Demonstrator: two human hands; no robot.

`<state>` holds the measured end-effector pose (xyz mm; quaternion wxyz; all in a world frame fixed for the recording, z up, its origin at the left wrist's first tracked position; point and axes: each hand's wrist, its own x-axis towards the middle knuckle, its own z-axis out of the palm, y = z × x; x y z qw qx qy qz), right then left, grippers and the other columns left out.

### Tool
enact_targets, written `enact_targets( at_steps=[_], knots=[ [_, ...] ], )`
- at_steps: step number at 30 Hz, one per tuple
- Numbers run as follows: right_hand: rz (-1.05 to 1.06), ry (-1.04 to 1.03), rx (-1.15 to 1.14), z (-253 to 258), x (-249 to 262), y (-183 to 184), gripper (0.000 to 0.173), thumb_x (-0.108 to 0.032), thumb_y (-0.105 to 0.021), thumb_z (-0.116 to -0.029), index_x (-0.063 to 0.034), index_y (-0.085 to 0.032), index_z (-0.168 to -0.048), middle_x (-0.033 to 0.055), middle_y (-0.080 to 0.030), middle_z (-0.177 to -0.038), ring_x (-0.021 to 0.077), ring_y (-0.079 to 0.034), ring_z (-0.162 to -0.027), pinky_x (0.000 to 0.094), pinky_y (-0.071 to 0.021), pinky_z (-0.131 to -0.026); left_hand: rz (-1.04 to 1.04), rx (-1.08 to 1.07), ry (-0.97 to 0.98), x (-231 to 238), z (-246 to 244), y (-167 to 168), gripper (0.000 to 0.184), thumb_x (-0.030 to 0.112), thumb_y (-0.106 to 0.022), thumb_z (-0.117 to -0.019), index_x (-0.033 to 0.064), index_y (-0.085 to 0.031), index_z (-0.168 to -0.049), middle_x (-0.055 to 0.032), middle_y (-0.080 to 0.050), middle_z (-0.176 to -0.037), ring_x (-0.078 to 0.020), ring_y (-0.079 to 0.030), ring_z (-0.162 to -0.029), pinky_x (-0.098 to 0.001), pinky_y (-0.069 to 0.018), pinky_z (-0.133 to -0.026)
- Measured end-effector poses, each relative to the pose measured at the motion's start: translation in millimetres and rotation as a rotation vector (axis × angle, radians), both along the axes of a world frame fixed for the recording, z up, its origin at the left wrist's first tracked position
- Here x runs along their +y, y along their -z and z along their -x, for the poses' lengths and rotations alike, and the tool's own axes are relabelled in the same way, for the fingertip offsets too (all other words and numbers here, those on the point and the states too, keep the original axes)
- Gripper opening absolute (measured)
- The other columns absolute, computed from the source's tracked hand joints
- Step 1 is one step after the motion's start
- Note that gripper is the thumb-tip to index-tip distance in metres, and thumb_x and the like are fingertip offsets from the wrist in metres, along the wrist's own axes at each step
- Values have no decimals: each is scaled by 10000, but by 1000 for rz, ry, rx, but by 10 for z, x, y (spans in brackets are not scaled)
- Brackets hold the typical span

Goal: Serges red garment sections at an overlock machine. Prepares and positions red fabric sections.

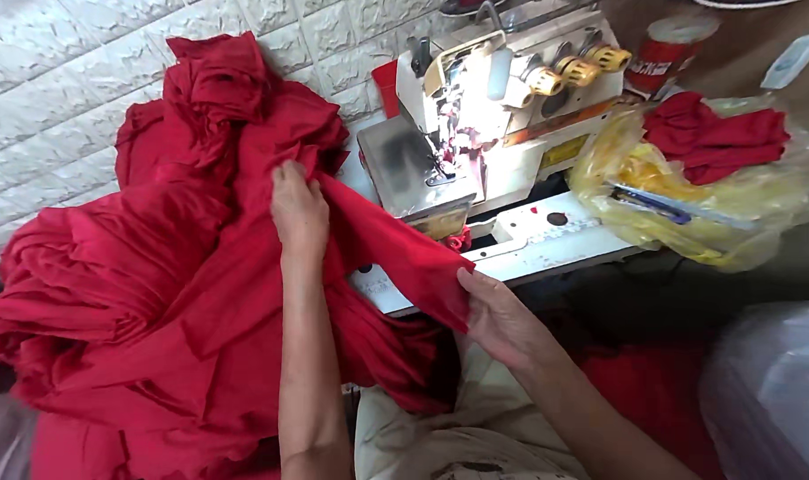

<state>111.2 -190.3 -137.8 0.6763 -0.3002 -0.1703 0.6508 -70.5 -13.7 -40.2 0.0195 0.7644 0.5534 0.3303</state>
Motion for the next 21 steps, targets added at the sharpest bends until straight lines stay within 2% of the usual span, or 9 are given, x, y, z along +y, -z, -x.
enact_targets(
  at_steps=[1, 3, 5, 6, 7, 10, 13, 16, 21],
  knots=[
    [-44, -12, -29, 0, 36, 23, 224, -16, -437, -1050, -16, -657, -1009, 76, -740, -910, 112, -722, -816, 258, -605, -754, 100, 29, 61, -32, 5, 17, 418, 92, -606, -998, -97, -527, -1362, -320, -515, -1412, -470, -592, -1218, -620, -491, -1008],
    [-195, -52, -125, -14, 126, 151, 178, -24, -534, -1000, -12, -707, -1042, 75, -743, -920, 96, -707, -791, 248, -597, -739, 43, 51, 139, -296, -10, 112, 401, 102, -658, -979, -60, -558, -1332, -271, -522, -1434, -444, -624, -1167, -609, -525, -950],
    [-267, -15, -290, 14, 198, 157, 114, -21, -629, -955, -22, -734, -999, 44, -747, -870, 62, -687, -741, 214, -578, -695, -13, -36, 187, -575, 3, 240, 267, 223, -599, -1033, -30, -675, -1075, -202, -663, -1076, -345, -677, -910, -545, -563, -784],
    [-298, -2, -364, 37, 233, 142, 97, -23, -651, -946, -24, -734, -996, 34, -752, -876, 57, -697, -762, 212, -587, -715, 33, -109, 234, -704, 26, 317, 335, 306, -581, -1039, 13, -687, -915, -121, -657, -859, -244, -646, -745, -459, -546, -668],
    [-327, 1, -419, 64, 266, 128, 89, -24, -664, -942, -22, -731, -1000, 30, -756, -893, 61, -708, -796, 219, -597, -749, 147, -188, 313, -833, 53, 391, 385, 377, -593, -1022, 57, -669, -822, -45, -616, -743, -146, -594, -652, -360, -510, -608],
    [-406, 12, -533, 157, 360, 98, 66, -63, -684, -941, -41, -721, -991, 4, -750, -887, 58, -709, -807, 224, -602, -761, 431, -290, 509, -1120, 118, 532, 421, 459, -748, -886, 59, -686, -998, -9, -641, -886, -60, -562, -698, -255, -490, -643],
    [-448, 10, -615, 218, 402, 83, 96, -99, -649, -974, -44, -697, -1037, -5, -738, -907, 57, -700, -820, 218, -593, -772, 357, -332, 469, -1233, 170, 632, 451, 413, -755, -900, 31, -665, -1122, -36, -652, -988, -47, -559, -712, -221, -486, -635],
    [-469, 22, -600, 201, 394, 91, 117, -102, -605, -1004, -50, -676, -1080, -5, -730, -952, 64, -697, -882, 230, -586, -839, 175, -468, 396, -1202, 223, 706, 259, 229, -562, -1043, 5, -684, -1088, -47, -689, -938, -70, -643, -750, -242, -559, -677],
    [-300, 52, -360, 55, 302, 143, 140, -85, -580, -1001, -26, -670, -1091, 67, -736, -1001, 131, -723, -918, 299, -611, -856, 122, -529, 410, -1268, 259, 645, 207, 148, -551, -1044, 2, -687, -994, -10, -687, -826, -53, -657, -685, -208, -571, -623]
  ],
)
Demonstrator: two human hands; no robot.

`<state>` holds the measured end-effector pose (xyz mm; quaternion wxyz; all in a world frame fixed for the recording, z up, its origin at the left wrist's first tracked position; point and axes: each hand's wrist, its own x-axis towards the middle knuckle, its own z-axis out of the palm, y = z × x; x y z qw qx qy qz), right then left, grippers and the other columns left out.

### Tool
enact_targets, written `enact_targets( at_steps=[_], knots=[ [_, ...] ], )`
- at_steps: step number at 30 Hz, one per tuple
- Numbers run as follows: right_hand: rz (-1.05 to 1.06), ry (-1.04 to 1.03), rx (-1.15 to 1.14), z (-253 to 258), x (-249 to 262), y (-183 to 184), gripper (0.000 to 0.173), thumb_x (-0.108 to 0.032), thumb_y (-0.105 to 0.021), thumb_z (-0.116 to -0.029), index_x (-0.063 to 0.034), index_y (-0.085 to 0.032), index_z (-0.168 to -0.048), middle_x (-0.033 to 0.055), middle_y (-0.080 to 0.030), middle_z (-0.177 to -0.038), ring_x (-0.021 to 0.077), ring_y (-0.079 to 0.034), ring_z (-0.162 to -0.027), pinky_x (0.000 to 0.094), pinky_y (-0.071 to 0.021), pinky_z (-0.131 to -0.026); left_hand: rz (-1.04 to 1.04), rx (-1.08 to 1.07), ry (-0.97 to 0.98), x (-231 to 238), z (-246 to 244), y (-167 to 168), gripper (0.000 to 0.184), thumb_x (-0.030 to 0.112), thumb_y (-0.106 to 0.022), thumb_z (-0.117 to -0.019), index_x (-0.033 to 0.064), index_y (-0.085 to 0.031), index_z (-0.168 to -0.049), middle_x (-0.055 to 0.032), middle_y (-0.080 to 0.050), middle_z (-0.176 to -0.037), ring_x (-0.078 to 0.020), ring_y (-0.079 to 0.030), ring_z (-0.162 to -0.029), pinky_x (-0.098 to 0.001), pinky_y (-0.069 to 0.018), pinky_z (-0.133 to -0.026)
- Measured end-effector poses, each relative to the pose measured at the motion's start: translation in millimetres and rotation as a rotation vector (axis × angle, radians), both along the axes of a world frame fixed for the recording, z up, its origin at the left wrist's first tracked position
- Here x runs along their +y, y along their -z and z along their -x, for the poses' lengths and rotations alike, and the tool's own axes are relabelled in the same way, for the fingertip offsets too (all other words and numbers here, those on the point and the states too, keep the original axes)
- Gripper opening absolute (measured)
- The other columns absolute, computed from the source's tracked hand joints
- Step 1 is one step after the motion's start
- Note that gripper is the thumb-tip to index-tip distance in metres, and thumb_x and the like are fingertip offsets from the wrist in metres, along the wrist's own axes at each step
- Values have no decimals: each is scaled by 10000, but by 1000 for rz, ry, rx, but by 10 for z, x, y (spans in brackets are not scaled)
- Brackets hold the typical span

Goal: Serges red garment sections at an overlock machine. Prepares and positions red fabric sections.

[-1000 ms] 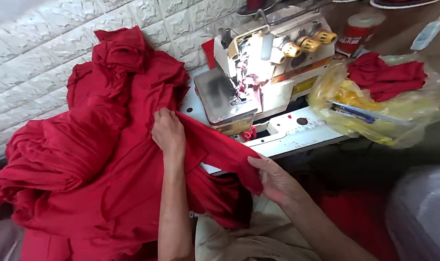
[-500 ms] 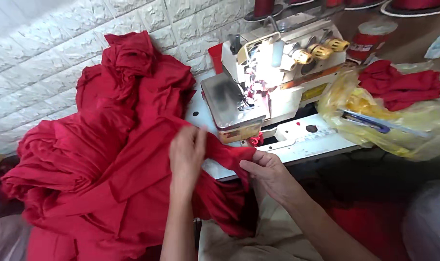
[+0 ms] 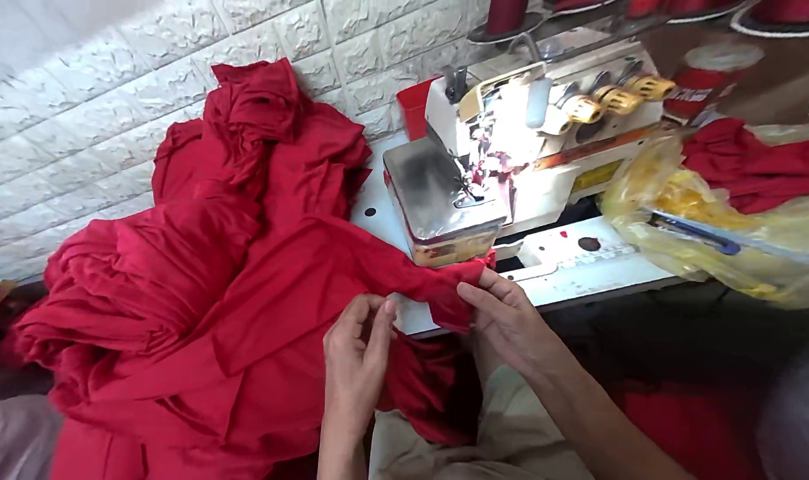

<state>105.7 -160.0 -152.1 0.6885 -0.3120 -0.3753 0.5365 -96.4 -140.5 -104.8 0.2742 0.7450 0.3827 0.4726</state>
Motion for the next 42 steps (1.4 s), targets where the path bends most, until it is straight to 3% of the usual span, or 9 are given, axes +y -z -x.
enact_targets(
  at_steps=[9, 14, 16, 18, 22, 30, 35, 38, 42],
  knots=[
    [-25, -63, 58, -122, -128, 74, 152, -85, -572, -1005, -60, -699, -1084, 41, -753, -995, 112, -726, -927, 299, -602, -884, -177, 201, 181, 184, -123, -2, 280, 48, -483, -1026, 47, -710, -1190, -41, -722, -1126, -117, -650, -1077, -306, -534, -954],
    [-188, -138, -13, -227, -195, 62, 142, -164, -636, -998, -113, -731, -1091, -16, -752, -1011, 62, -706, -949, 270, -586, -892, -127, 466, 499, 408, -264, -84, 399, 356, -439, -1086, 132, -686, -1306, 8, -687, -1321, -146, -521, -1375, -574, -227, -1212],
    [-150, -102, -78, -310, -236, 44, 115, -130, -604, -997, -119, -718, -1003, -36, -732, -920, 33, -687, -863, 236, -579, -823, -104, 537, 524, 459, -219, -143, 406, 414, -521, -1048, 86, -749, -1122, -29, -750, -1084, -134, -664, -1128, -549, -314, -1165],
    [-63, -50, -255, -398, -272, 49, 92, -111, -600, -993, -114, -667, -930, -56, -702, -831, 8, -652, -762, 192, -545, -722, -17, 523, 566, 508, -151, -213, 334, 346, -562, -1043, 76, -740, -959, 20, -688, -824, -14, -616, -782, -263, -497, -838],
    [15, 212, -734, -472, -336, 100, 160, -246, -658, -979, -88, -647, -1005, -31, -689, -852, 38, -665, -751, 231, -565, -694, 165, 477, 542, 593, -94, -199, 321, 309, -589, -1030, 109, -660, -790, 89, -521, -636, 34, -461, -577, -178, -387, -561],
    [-252, 314, -1284, -45, -284, -152, 836, -430, -814, -825, -62, -485, -1500, 144, -573, -1452, 314, -519, -1367, 619, -370, -1101, 120, 481, 621, 483, -239, -265, 320, 317, -562, -1045, 104, -696, -847, 87, -565, -676, 46, -488, -607, -160, -403, -587],
    [-326, 432, -1460, 55, -123, -118, 178, -60, -578, -965, -2, -670, -1105, 158, -714, -1145, 300, -643, -1215, 548, -417, -1069, 88, 575, 493, 403, -300, -406, 389, 479, -662, -946, 122, -672, -1101, 46, -706, -952, -13, -653, -876, -252, -543, -804],
    [-352, 450, -1552, -37, -22, -103, 106, -16, -574, -947, -19, -648, -1022, 152, -704, -1060, 306, -665, -1147, 554, -421, -1065, 64, 713, 425, 410, -365, -402, 492, 498, -649, -949, 81, -602, -1207, -26, -692, -974, -117, -660, -871, -347, -543, -782],
    [-302, 201, -1453, -221, 43, -89, 258, -208, -543, -1049, 22, -642, -1112, 202, -684, -1130, 347, -642, -1160, 573, -385, -1083, 27, 728, 356, 460, -466, -305, 349, 421, -556, -1020, 90, -655, -978, -6, -576, -719, -130, -553, -621, -354, -467, -604]
  ],
)
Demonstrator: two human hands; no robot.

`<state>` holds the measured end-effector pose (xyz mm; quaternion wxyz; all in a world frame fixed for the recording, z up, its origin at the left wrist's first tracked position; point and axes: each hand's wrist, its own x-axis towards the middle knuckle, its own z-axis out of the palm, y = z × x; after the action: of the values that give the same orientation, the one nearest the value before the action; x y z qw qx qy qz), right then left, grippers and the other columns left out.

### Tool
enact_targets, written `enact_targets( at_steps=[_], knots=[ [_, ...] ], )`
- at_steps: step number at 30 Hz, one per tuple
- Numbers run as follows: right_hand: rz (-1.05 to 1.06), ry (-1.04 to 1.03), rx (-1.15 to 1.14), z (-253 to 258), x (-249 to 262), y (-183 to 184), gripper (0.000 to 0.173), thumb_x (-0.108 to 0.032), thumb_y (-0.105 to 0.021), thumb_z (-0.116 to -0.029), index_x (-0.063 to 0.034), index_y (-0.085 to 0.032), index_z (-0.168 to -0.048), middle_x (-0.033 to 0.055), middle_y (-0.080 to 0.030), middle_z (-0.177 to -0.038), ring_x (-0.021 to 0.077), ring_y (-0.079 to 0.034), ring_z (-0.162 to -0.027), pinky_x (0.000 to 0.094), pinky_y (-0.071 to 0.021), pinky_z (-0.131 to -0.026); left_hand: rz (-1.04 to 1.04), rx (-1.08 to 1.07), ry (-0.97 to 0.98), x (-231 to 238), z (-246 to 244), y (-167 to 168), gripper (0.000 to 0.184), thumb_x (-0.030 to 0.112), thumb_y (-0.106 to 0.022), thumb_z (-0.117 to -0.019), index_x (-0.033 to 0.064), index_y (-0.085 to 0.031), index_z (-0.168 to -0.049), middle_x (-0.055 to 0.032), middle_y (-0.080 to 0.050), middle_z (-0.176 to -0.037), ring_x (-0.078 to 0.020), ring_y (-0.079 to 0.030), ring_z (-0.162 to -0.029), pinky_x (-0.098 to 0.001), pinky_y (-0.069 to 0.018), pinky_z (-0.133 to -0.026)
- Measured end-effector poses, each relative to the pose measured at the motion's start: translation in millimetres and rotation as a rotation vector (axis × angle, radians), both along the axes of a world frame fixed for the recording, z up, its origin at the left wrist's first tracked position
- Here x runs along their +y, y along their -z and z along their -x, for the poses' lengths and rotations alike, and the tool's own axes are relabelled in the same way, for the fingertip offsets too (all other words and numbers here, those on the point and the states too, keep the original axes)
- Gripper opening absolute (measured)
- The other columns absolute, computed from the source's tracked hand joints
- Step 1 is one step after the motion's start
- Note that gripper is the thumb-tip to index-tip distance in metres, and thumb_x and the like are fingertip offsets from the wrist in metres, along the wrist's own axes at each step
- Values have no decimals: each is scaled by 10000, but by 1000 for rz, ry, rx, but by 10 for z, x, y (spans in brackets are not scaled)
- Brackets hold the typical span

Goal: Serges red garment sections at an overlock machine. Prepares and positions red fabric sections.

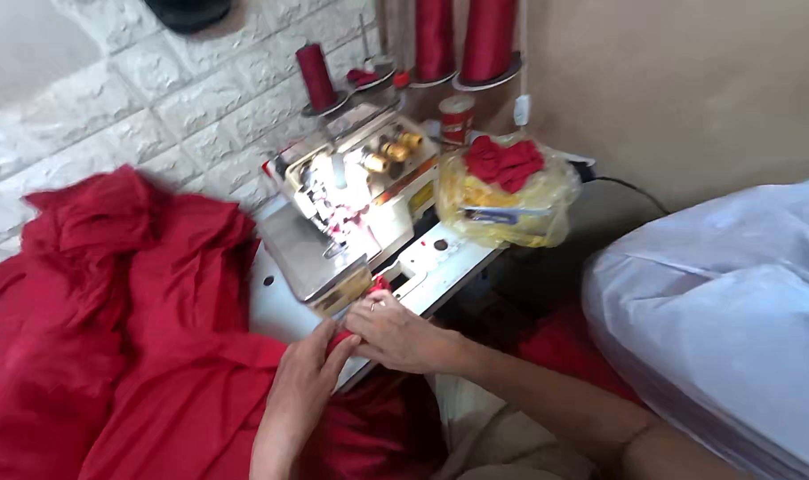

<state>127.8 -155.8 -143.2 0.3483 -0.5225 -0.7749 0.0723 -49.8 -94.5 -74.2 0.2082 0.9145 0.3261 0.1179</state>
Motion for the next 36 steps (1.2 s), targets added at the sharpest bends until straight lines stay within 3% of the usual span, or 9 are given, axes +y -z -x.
enact_targets(
  at_steps=[7, 12, 16, 20, 23, 27, 30, 32, 36],
  knots=[
    [41, 43, 325, -364, 1, 5, 382, -153, -739, -916, -11, -643, -1257, 167, -707, -1138, 319, -671, -1077, 584, -468, -979, 259, -237, -54, 84, -199, 161, 240, 247, -510, -1055, 59, -658, -1037, 21, -644, -752, -56, -571, -561, -234, -493, -526],
    [-131, 402, 409, -380, -27, 172, 213, -229, -644, -990, -85, -729, -1122, 57, -737, -1035, 217, -703, -973, 520, -536, -889, 294, -417, -156, 77, -273, 360, 229, 192, -492, -1063, 48, -659, -1001, 38, -638, -728, -33, -540, -551, -207, -450, -517],
    [-107, 421, 517, -180, -226, 248, 400, -387, -526, -1055, -85, -747, -914, -3, -677, -702, 92, -629, -604, 323, -534, -584, 283, -574, -245, -38, -344, 424, 237, 160, -474, -1075, 32, -659, -1000, 20, -649, -727, -46, -568, -548, -205, -470, -500],
    [-18, 238, 601, 62, -338, 186, 471, -389, -436, -1094, -52, -743, -976, 26, -680, -758, 87, -642, -683, 298, -537, -661, 296, -682, -184, -274, -417, 357, 174, 105, -491, -1058, -18, -582, -1140, -14, -656, -761, -73, -630, -618, -234, -535, -561],
    [42, 213, 856, 203, -288, 176, 442, -307, -386, -1109, -34, -658, -892, -41, -551, -699, -12, -533, -634, 177, -466, -619, 118, -518, -213, -471, -457, 307, 194, 123, -577, -1010, -30, -559, -1127, -27, -650, -787, -66, -616, -645, -241, -521, -594],
    [-87, 208, 1330, 308, -227, 203, 410, -204, -302, -1099, 74, -583, -1208, 113, -716, -1067, 160, -697, -1026, 353, -578, -935, -156, -215, -197, -607, -348, 272, 414, 305, -682, -960, -11, -593, -1211, -81, -722, -865, -212, -707, -774, -454, -558, -793],
    [-251, 253, 1547, 230, -323, -19, 445, -271, -158, -1127, -58, -545, -1079, 38, -734, -829, 141, -727, -731, 293, -620, -700, -484, -79, -198, -666, -197, 404, 267, 261, -741, -888, 41, -706, -1035, -68, -744, -848, -289, -727, -883, -619, -440, -985],
    [-343, 279, 1641, 156, -412, -150, 449, -319, -165, -1135, -140, -526, -938, -57, -592, -631, 39, -550, -490, 181, -500, -500, -563, -52, -154, -709, -87, 451, 156, 200, -764, -852, 82, -746, -953, -66, -765, -903, -329, -715, -1056, -665, -390, -1045],
    [-398, 217, 1404, 236, -604, -82, 73, -224, -335, -1124, -179, -385, -1153, -82, -564, -739, -4, -459, -480, 154, -439, -473, -611, -66, -29, -842, 91, 449, 117, 149, -756, -840, 113, -738, -950, -54, -726, -862, -266, -719, -850, -521, -519, -854]
  ],
)
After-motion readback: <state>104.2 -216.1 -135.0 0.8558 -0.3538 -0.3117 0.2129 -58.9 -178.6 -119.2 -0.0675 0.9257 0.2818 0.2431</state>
